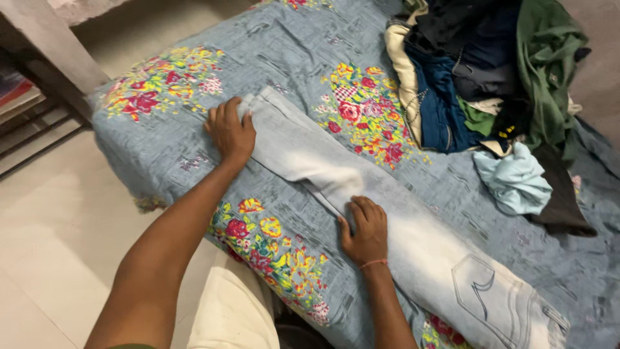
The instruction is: The person folds different pieces of clothing including shirts and jeans by hand and places them one at a time into an open suitcase.
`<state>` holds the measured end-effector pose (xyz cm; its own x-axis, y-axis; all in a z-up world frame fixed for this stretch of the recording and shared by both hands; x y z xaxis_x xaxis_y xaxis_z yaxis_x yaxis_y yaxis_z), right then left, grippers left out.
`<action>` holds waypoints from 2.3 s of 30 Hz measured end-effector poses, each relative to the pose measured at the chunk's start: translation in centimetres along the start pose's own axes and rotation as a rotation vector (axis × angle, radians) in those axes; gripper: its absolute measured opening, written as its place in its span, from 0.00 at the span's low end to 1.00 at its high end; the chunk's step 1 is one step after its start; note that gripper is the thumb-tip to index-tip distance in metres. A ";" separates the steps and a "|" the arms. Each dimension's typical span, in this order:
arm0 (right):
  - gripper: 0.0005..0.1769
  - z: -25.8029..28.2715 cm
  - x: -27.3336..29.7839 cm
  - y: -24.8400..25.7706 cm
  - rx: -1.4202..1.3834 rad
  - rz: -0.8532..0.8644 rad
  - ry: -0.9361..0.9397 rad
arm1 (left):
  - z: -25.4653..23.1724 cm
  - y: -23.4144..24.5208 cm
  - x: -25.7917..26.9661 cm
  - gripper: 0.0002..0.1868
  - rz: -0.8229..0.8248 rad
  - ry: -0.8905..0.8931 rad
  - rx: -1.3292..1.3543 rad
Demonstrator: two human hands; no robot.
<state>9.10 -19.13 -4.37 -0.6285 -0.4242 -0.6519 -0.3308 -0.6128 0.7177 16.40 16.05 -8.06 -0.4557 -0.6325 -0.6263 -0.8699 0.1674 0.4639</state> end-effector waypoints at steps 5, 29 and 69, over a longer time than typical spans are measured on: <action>0.17 0.0 -0.2 0.0 0.020 0.001 0.001 | -3.2 0.5 -4.7 0.17 -0.049 -0.234 0.309; 0.18 -1.4 1.1 -0.6 0.077 -0.037 -0.094 | -8.4 0.7 7.1 0.18 0.778 -0.987 0.437; 0.07 -1.1 5.4 6.2 0.013 0.046 -0.057 | -9.4 2.9 8.5 0.08 0.611 -1.011 0.473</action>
<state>4.41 -25.92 -3.70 -0.6824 -0.4124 -0.6035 -0.3095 -0.5849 0.7497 11.77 4.00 -6.17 -0.5629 0.4642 -0.6838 -0.3554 0.6110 0.7073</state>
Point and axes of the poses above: each hand's wrist, its own x-axis away from the middle knuckle, its own y-axis out of the back of the hand, z = x × y, the point moved 2 cm from there along -x, towards the middle knuckle, and after that the axes turned 8 degrees about -z, right-handed, at the moved point
